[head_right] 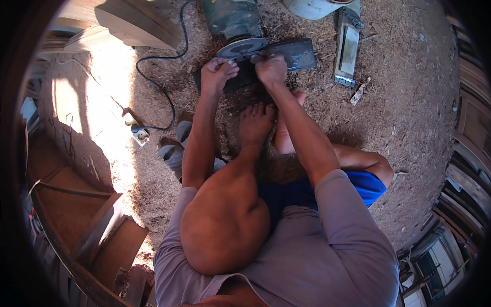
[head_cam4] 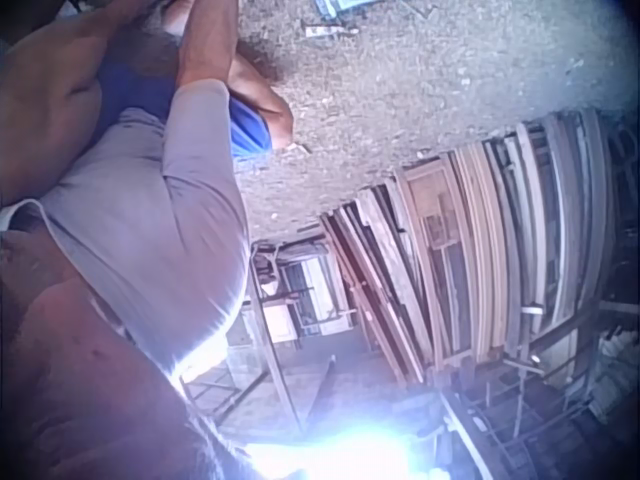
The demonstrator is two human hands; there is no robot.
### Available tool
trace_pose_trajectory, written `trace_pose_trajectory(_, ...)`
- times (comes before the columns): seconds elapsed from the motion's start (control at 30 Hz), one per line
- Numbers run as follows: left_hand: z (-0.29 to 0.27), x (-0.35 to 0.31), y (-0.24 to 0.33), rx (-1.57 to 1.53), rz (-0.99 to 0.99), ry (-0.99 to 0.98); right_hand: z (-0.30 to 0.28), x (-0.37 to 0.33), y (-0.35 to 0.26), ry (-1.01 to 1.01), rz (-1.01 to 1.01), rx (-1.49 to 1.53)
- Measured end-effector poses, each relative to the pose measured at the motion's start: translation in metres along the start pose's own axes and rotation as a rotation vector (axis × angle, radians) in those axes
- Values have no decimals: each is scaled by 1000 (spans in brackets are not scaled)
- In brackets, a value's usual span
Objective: The person sharpens a metal plate by pressing it against a rotating bench grinder. They periodically dip the plate into a container of water and wipe it with their fingers.
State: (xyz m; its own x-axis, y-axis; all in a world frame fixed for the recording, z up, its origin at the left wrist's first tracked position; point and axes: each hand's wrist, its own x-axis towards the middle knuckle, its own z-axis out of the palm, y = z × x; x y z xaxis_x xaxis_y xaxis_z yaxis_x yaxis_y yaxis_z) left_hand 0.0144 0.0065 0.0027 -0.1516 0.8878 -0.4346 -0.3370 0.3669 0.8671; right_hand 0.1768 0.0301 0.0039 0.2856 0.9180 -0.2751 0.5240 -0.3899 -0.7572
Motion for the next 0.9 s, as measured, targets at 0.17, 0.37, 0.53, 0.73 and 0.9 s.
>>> trace_pose_trajectory(0.17, -17, -20, 6, 33, 14, -6, -14, -17, -1, -372, -30, 299)
trace_pose_trajectory(0.37, -34, -65, 22, 114, -17, -235, -72, -63, 11, -907, 497, 872)
trace_pose_trajectory(0.53, -2, -76, 33, 54, 71, -448, -102, -70, 5, -1096, 320, 913)
trace_pose_trajectory(0.73, -23, -81, 55, 51, -20, -299, -170, 3, -48, -825, 56, 1064)
trace_pose_trajectory(0.9, -61, -96, 66, -122, 26, -226, -206, 136, -99, -355, -273, 480)
